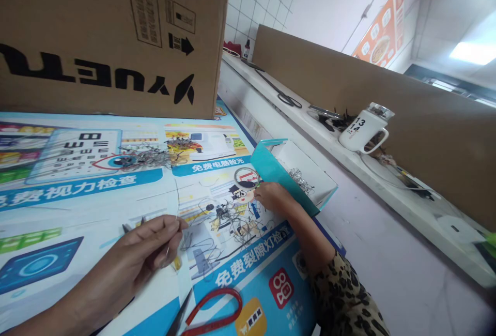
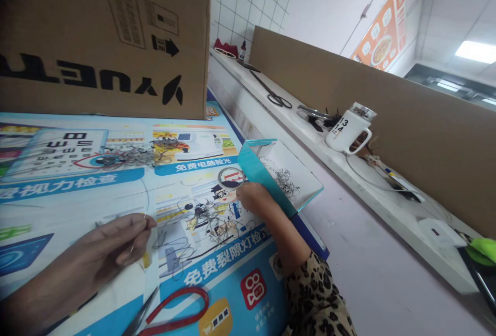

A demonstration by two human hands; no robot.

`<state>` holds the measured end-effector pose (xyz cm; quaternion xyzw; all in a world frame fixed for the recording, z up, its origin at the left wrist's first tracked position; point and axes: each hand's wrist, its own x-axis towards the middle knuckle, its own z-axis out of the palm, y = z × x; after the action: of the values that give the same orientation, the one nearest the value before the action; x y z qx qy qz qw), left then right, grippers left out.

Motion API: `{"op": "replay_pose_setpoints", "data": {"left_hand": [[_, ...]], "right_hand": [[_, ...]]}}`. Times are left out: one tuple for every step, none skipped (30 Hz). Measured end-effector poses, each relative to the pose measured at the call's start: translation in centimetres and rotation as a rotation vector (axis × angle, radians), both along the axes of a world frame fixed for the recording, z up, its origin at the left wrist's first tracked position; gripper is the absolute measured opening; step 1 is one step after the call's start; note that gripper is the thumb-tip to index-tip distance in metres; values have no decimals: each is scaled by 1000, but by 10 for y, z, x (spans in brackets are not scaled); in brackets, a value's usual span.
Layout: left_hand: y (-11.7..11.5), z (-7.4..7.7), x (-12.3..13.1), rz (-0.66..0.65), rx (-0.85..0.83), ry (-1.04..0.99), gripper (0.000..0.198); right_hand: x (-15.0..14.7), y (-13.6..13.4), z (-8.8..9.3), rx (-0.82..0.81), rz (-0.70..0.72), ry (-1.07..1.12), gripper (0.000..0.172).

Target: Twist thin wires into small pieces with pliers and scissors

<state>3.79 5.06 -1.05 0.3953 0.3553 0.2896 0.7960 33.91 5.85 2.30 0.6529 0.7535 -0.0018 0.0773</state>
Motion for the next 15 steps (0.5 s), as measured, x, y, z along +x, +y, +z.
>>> {"op": "replay_pose_setpoints", "data": {"left_hand": [[0, 1, 0, 4, 0, 0, 29], [0, 1, 0, 8, 4, 3, 29], [0, 2, 0, 11, 6, 9, 30], [0, 2, 0, 10, 10, 15, 31], [0, 3, 0, 7, 11, 19, 32], [0, 3, 0, 3, 15, 17, 32], [-1, 3, 0, 0, 19, 12, 33], [-1, 3, 0, -1, 24, 5, 33], [-1, 2, 0, 0, 26, -1, 32], [-1, 2, 0, 4, 28, -4, 31], [-1, 2, 0, 10, 29, -7, 30], [-1, 2, 0, 11, 28, -12, 29], [-1, 2, 0, 13, 24, -20, 28], [-1, 2, 0, 12, 16, -30, 27], [-1, 2, 0, 10, 7, -39, 26]], "right_hand": [[-2, 0, -1, -2, 21, -16, 19], [-4, 0, -2, -3, 40, -35, 18], [-6, 0, -3, 0, 55, -52, 18], [-9, -1, -3, 3, 64, -67, 17], [-13, -2, -3, 6, 69, -78, 16], [-16, -3, -3, 10, 73, -89, 17], [-20, -4, -3, 12, 79, -99, 18], [-23, -4, -3, 15, 84, -107, 18], [-25, -4, -4, 17, 87, -115, 19], [-26, -3, -5, 19, 86, -121, 19], [-26, -2, -5, 22, 79, -125, 18], [-25, -1, -5, 25, 69, -129, 16], [-22, 1, -5, 30, 53, -131, 15], [-19, 3, -4, 39, 32, -134, 14], [-14, 5, -2, 53, 8, -137, 15]]}}
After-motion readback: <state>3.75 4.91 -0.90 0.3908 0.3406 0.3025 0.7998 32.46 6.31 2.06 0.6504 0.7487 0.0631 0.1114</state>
